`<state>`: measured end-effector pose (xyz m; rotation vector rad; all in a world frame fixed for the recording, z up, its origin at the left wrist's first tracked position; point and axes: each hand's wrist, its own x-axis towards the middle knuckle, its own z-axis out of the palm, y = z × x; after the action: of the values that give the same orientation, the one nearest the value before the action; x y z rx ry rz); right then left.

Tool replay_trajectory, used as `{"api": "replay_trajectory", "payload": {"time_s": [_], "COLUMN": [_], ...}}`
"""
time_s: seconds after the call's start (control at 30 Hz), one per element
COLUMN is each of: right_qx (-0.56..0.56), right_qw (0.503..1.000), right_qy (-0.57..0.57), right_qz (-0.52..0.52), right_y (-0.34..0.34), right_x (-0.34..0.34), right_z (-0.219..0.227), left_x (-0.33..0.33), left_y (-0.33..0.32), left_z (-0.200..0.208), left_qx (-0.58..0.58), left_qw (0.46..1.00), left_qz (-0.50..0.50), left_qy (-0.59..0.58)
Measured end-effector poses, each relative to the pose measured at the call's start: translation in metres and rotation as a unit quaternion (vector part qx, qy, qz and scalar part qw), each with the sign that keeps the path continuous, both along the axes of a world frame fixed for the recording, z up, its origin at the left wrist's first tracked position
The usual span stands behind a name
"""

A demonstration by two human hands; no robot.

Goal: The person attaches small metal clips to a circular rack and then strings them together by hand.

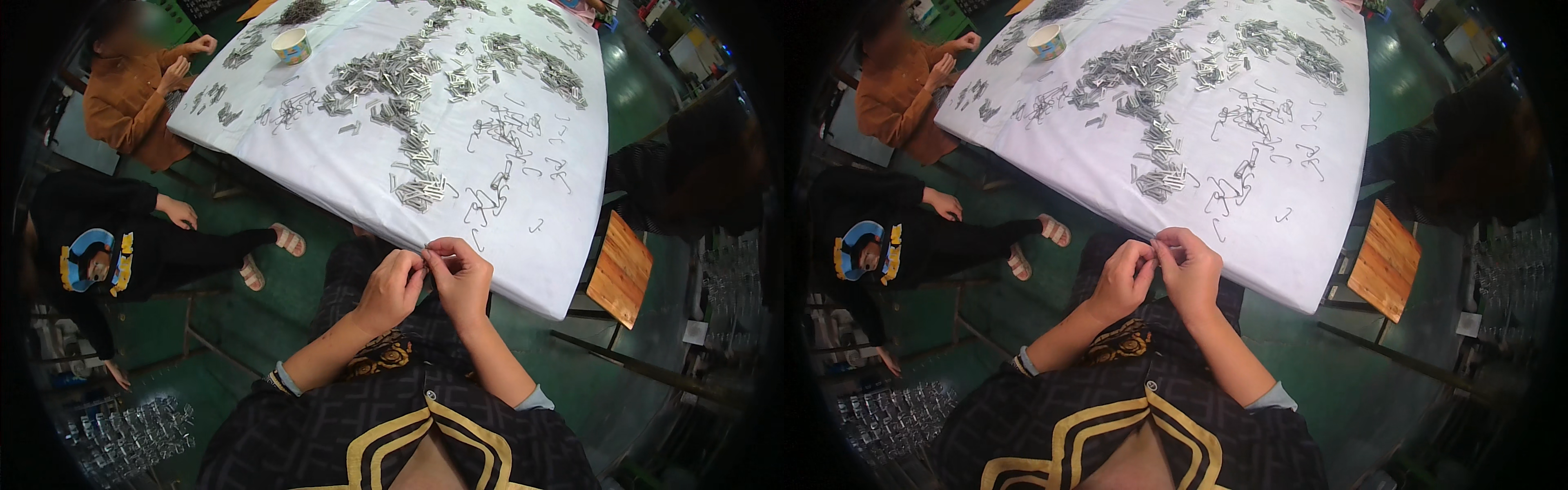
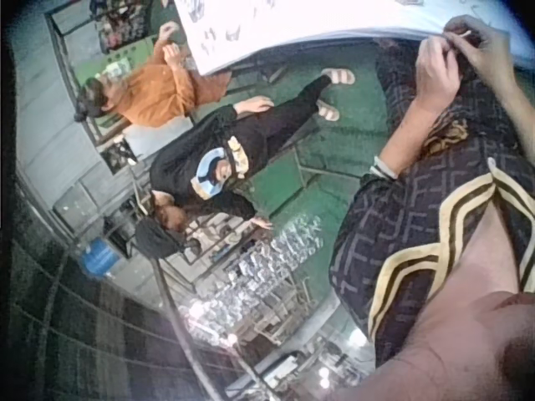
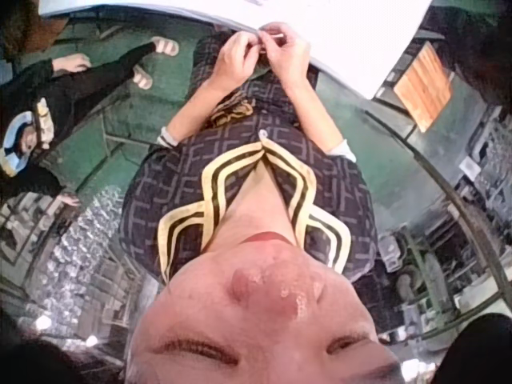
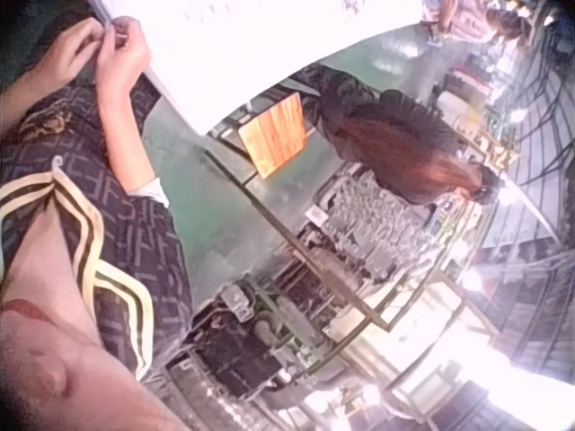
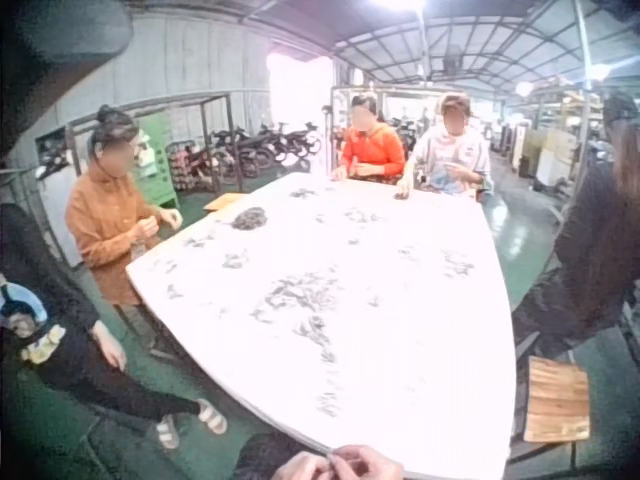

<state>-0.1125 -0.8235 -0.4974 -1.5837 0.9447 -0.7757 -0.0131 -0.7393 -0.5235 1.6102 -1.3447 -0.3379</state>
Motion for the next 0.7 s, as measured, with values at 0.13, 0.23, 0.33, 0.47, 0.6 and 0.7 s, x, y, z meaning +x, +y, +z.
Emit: {"api": "replay_trajectory", "payload": {"time_s": [0.13, 0.23, 0.33, 0.47, 0.6, 0.7], "right_qx": [-0.021, -0.073, -0.120, -0.121, -0.120, -0.153], "right_qw": [1.000, 0.997, 0.993, 0.993, 0.992, 0.988], "right_qy": [0.010, 0.014, 0.008, -0.002, -0.004, 0.001], "right_qz": [-0.001, -0.005, -0.003, -0.011, -0.026, -0.024], "right_y": [0.001, 0.005, 0.008, 0.012, 0.014, 0.015], "right_x": [-0.005, -0.009, -0.014, -0.021, -0.029, -0.033], "right_z": [-0.006, -0.009, -0.014, -0.015, -0.014, -0.014], "left_x": [-0.003, -0.001, 0.005, 0.025, 0.042, 0.040], "left_y": [0.001, 0.000, 0.002, 0.000, -0.026, -0.059], "left_z": [-0.004, 0.000, 0.004, 0.018, 0.024, 0.004], "left_qx": [0.007, 0.022, 0.048, 0.119, 0.112, -0.026], "left_qw": [1.000, 1.000, 0.997, 0.981, 0.982, 0.977], "left_qz": [0.005, -0.019, -0.057, -0.151, -0.154, -0.166], "left_qy": [0.012, -0.007, -0.009, 0.000, 0.011, -0.131]}}
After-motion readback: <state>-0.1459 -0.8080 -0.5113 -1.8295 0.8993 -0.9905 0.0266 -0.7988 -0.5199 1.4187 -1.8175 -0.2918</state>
